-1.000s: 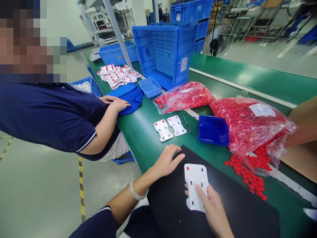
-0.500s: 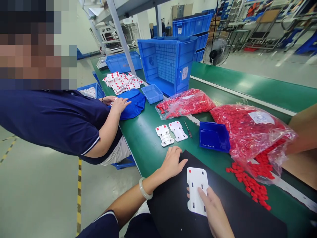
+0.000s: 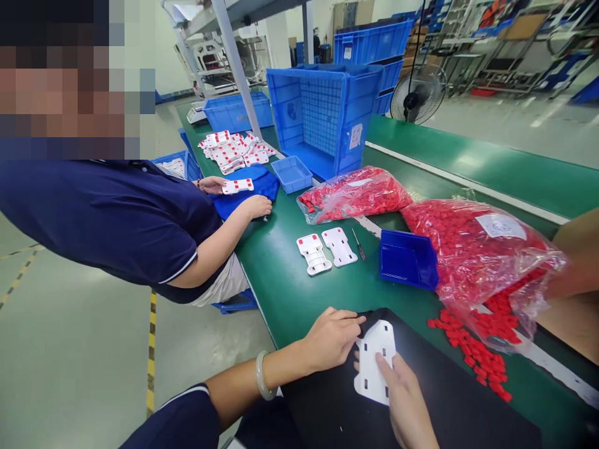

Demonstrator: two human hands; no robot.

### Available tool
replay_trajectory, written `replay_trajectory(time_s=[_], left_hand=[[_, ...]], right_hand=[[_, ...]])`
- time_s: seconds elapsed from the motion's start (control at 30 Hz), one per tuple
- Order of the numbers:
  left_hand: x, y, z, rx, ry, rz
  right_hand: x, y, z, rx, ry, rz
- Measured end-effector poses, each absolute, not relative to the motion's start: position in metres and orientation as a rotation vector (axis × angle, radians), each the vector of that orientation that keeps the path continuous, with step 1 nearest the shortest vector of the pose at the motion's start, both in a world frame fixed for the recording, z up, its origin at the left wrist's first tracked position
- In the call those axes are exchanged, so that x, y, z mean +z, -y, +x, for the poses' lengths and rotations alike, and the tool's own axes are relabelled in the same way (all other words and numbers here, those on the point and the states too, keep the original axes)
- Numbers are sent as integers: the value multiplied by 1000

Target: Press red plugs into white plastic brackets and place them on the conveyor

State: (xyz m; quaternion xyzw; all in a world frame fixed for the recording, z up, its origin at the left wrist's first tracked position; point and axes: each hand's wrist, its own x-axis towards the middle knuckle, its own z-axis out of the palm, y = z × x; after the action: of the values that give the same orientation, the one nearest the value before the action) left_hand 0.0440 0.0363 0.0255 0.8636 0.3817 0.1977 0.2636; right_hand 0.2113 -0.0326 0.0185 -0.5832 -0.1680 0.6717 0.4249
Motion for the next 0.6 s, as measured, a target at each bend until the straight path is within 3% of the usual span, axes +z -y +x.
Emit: replay_trajectory(time_s=[0.27,0.47,0.6], left_hand=[[35,-33,35,594,-1267,2190],[38,-25,57,529,-990,2326],[31,-27,54,460,-1058,2362]], right_hand=[[24,33,211,1591,573,-1485],[21,30,212,1493,611,-1550],[20,29,212,1508,616,-1532]])
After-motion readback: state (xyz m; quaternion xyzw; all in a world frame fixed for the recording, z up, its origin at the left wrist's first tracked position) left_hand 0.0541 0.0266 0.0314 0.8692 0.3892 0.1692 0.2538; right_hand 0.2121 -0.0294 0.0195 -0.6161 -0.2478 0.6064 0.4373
